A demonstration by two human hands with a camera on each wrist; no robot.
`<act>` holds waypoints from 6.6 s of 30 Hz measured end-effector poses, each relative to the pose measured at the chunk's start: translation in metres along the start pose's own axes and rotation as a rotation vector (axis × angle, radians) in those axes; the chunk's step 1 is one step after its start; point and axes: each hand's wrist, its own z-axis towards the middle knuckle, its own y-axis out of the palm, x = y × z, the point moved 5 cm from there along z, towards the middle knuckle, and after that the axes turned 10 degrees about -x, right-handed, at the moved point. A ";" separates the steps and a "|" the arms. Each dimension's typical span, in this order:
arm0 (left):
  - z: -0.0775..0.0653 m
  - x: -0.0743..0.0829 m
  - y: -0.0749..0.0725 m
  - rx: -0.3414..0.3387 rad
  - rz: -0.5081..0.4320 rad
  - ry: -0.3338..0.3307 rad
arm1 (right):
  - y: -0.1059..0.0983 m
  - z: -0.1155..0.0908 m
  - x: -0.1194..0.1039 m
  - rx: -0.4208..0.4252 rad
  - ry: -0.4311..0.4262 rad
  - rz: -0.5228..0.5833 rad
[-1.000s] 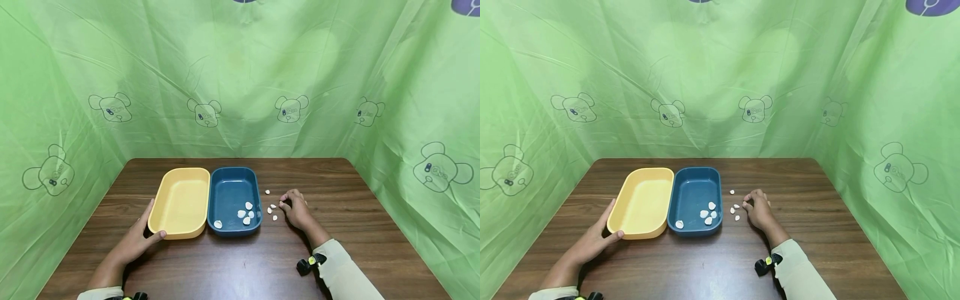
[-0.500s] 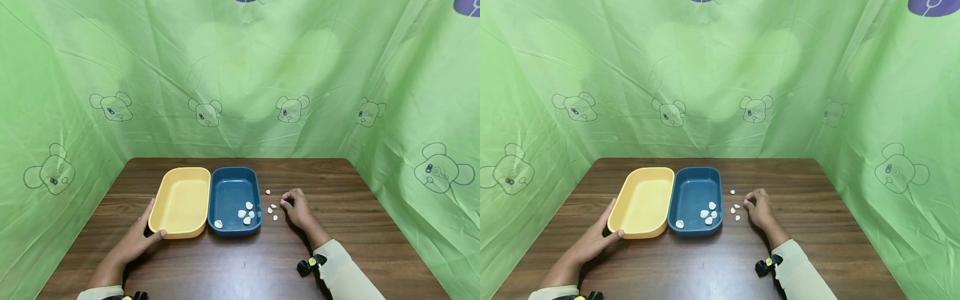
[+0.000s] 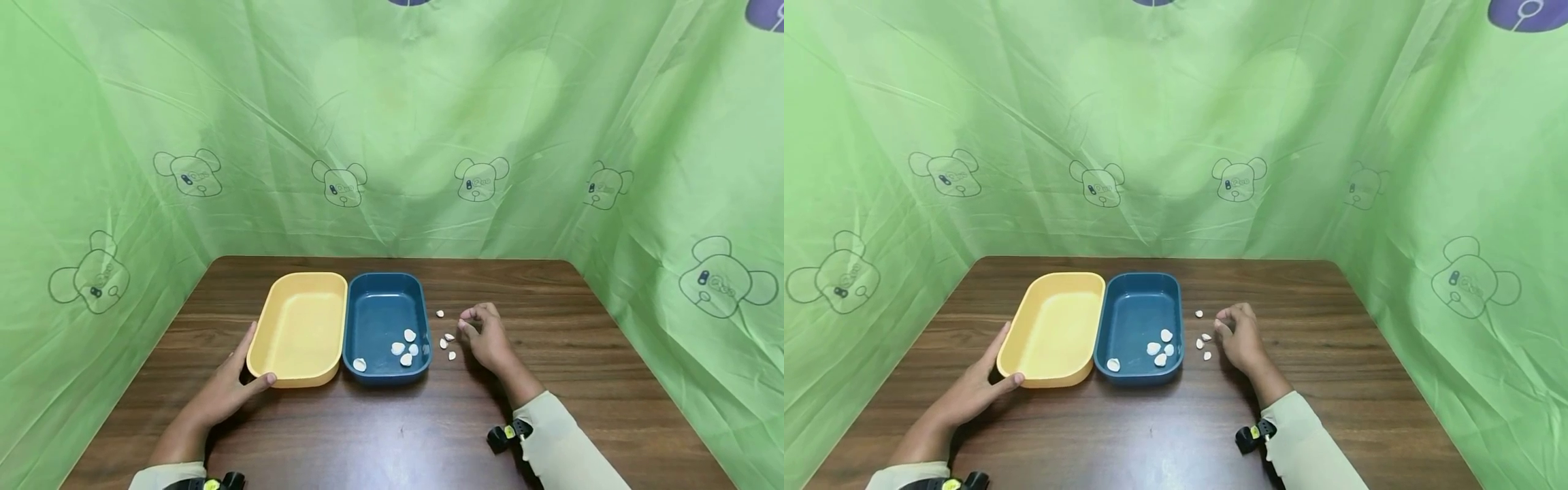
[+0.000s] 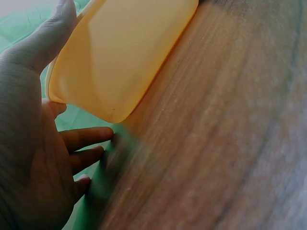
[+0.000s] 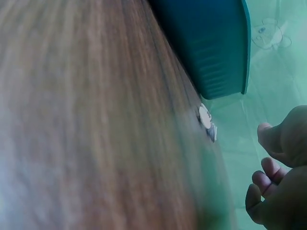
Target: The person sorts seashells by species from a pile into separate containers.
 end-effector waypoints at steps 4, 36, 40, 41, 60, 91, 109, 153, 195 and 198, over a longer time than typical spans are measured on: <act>0.000 0.001 -0.001 0.004 0.003 0.000 | 0.001 -0.002 -0.013 0.027 -0.049 0.006; 0.005 0.004 0.000 -0.002 -0.002 0.011 | 0.055 -0.019 -0.137 -0.092 -0.206 -0.008; 0.004 0.004 -0.001 0.002 -0.004 0.015 | 0.071 -0.020 -0.149 -0.134 -0.242 -0.002; 0.004 0.004 -0.001 0.002 0.000 0.016 | 0.075 -0.020 -0.152 -0.147 -0.248 0.004; 0.000 0.000 -0.001 0.006 0.006 0.007 | 0.148 -0.021 -0.199 -0.347 -0.152 -0.064; -0.001 0.003 -0.001 0.005 0.024 -0.002 | 0.165 -0.020 -0.208 -0.332 -0.141 -0.072; -0.001 0.000 0.000 0.012 0.022 -0.002 | 0.115 -0.030 -0.183 -0.306 -0.201 -0.018; 0.001 -0.001 0.000 0.000 0.009 0.009 | 0.007 -0.042 -0.076 0.020 -0.195 -0.012; -0.001 -0.001 0.002 -0.003 0.016 -0.002 | 0.019 -0.017 0.015 -0.106 -0.005 -0.209; -0.001 0.000 0.001 -0.002 0.026 -0.010 | 0.020 -0.017 0.015 -0.130 0.005 -0.221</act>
